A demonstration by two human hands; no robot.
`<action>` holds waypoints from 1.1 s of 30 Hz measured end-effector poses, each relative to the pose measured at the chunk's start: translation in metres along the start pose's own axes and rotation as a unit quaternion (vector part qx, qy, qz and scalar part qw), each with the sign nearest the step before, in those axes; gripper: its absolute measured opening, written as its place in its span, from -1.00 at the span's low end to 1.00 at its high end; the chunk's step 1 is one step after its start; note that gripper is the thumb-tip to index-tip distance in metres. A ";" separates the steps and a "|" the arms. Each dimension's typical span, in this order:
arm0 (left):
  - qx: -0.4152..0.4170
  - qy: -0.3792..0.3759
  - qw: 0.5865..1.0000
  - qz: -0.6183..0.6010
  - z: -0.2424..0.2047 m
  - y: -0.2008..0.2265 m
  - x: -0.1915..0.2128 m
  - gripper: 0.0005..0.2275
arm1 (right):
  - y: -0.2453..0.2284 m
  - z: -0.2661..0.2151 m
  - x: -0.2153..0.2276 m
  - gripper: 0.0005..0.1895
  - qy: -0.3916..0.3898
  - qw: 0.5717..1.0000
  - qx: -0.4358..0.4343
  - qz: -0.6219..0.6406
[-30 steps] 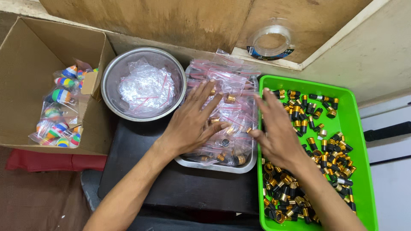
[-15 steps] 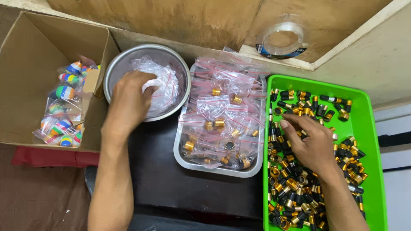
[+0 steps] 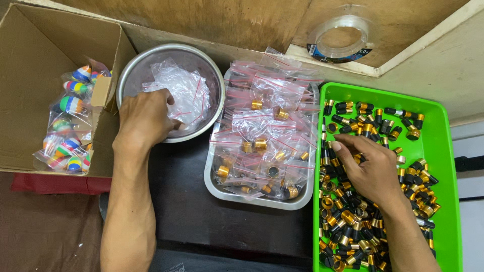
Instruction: The person places small black and gold cylindrical objects into clear plastic ziplock bags. They pick up the objects from a green tray, insert them into the bags, and then seal the bags before placing them into a metal bowl.
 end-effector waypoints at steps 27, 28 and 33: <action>-0.212 0.304 0.857 -0.356 -0.024 0.030 0.051 -0.94 | 0.002 0.001 -0.001 -0.85 0.036 0.994 -0.044 0.092; -0.213 0.305 0.857 -0.356 -0.024 0.032 0.050 -0.94 | 0.002 0.000 -0.001 -0.85 0.037 0.994 -0.044 0.092; -0.273 0.349 0.789 -0.426 -0.037 0.048 0.059 -0.89 | -0.002 0.001 0.000 -0.86 0.044 0.994 -0.024 0.101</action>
Point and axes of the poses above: each hand's wrist, its own z-axis towards the middle knuckle, its own x-axis out of the back of the hand, y = z × x, the point moved 5 cm from there along z, towards the middle knuckle, and after that the axes turned 9 degrees about -z, right-handed, at the moved point
